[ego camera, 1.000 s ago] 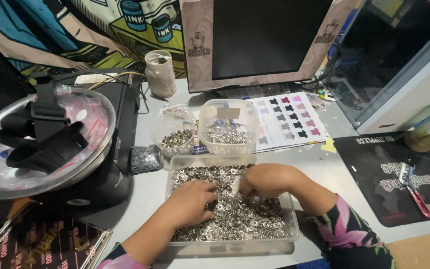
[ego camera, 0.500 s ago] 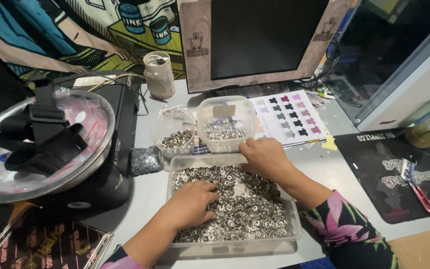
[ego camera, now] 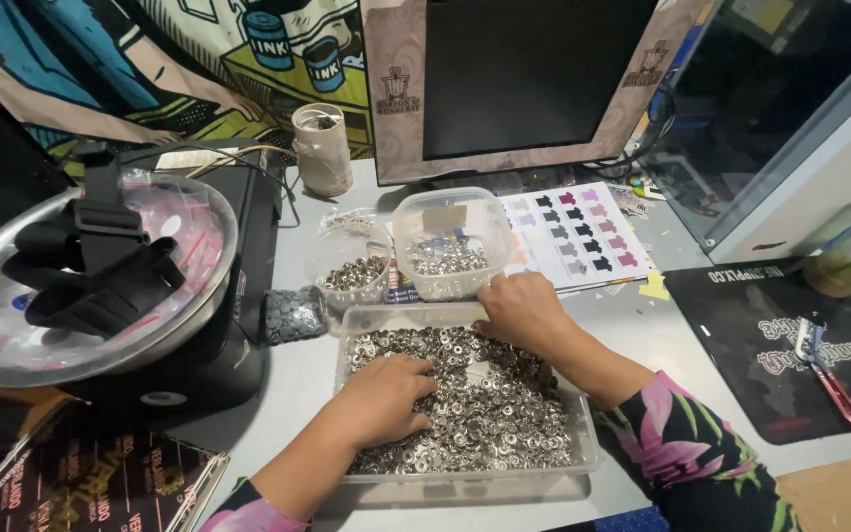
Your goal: Sorting through a large tray of small metal eyelets by hand and placing selected ones into smaller containers.
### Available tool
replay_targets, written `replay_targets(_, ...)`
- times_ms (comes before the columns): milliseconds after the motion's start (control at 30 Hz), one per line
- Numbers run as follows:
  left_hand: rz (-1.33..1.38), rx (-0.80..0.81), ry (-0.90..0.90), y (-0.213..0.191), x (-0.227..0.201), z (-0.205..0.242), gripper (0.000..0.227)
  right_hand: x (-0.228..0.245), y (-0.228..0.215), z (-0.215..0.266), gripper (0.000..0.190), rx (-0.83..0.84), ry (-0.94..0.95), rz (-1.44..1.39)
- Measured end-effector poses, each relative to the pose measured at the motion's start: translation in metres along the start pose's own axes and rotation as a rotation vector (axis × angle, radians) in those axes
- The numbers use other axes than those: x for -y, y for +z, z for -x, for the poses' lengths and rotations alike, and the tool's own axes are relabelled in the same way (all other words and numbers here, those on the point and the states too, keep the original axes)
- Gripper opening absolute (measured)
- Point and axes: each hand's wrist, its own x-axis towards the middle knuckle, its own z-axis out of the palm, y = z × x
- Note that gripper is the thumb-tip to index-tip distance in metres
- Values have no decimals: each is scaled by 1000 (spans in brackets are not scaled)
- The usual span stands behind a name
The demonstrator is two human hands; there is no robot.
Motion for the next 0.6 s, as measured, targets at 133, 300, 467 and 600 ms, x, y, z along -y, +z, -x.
replay_targets(133, -11, 21, -3, -2, -2, 2, 55, -18, 11, 2, 37, -135, -166, -85)
replay_targets(300, 8, 4, 12, -3, -1, 4, 56, -38, 25, -8, 18, -449, -403, -627)
replay_targets(467, 11, -3, 17, -1, 2, 2, 56, -57, -20, 5, 15, -867, -371, -667)
replay_targets(600, 21, 40, -5, -9, -4, 6, 55, -69, -32, -5, 9, -968, -94, -423)
